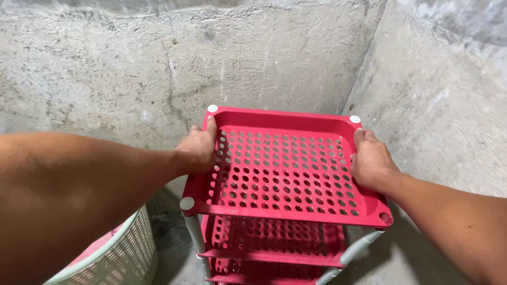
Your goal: The person assembles a red plastic three-tier shelf by inserting white support poles into the trays and stacking them. They then place a black plastic basket on the top shelf. The person repeatedly wipes the shelf surfaces with wet hands during the process.
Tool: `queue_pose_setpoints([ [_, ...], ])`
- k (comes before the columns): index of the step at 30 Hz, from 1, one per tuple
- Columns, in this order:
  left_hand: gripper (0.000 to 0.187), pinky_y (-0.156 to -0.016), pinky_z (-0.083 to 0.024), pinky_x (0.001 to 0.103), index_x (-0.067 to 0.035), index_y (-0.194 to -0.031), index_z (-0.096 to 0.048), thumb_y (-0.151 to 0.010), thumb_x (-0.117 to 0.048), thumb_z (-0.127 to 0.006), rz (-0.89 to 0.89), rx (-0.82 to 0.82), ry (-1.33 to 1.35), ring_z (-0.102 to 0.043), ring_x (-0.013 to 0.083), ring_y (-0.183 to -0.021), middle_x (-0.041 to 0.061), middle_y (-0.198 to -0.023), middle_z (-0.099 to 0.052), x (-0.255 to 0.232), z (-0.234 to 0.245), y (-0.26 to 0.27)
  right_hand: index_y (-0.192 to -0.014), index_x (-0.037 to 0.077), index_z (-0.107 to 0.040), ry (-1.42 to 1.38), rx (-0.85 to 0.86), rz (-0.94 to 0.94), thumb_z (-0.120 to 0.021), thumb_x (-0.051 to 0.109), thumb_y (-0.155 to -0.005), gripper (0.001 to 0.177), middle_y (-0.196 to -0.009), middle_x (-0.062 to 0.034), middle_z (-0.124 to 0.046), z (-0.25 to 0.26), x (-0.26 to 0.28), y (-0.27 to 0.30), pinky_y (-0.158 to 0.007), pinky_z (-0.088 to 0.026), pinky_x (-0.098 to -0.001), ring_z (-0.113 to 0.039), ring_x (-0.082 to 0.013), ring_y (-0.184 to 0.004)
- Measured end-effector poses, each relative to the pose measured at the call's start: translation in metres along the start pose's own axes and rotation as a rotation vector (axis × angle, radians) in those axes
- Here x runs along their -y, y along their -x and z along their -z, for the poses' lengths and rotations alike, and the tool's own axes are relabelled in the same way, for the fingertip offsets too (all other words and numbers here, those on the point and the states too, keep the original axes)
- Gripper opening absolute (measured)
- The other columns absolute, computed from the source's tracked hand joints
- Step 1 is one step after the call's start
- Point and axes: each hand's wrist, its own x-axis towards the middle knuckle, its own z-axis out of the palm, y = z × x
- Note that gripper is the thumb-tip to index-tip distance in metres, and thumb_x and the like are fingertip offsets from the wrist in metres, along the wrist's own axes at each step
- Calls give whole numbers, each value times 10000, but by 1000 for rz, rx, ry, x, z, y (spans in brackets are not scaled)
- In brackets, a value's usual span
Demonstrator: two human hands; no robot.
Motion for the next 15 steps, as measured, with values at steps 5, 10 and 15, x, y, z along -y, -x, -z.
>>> queue_pose_setpoints([
  [5, 889, -1038, -524, 490, -4, -1610, -82, -915, -109, -626, -23, -19, -41, -549, 496, -1280, 379, -1486, -339, -7, -16, -37, -1362, -47, -539, -2, 31, 60, -612, 40, -851, 524, -1569, -287, -362, -10, -8, -27, -1088, -472, -472, -565, -461, -1258],
  [10, 888, -1051, -523, 479, -13, -1609, -84, -906, -86, -622, -5, 24, 26, -561, 480, -1286, 328, -1490, -366, -18, -23, -76, -1323, 34, -612, 30, 149, -69, -619, 63, -853, 471, -1616, -220, -304, -19, -21, -56, -1075, -480, -482, -567, -442, -1267],
  [15, 888, -1059, -515, 480, -6, -1585, -95, -905, -109, -657, 23, 5, 5, -537, 464, -1310, 324, -1489, -358, -33, -46, -110, -1298, 24, -634, 27, 123, -53, -612, 58, -857, 443, -1598, -223, -348, -45, -47, -80, -1065, -488, -487, -587, -452, -1240],
])
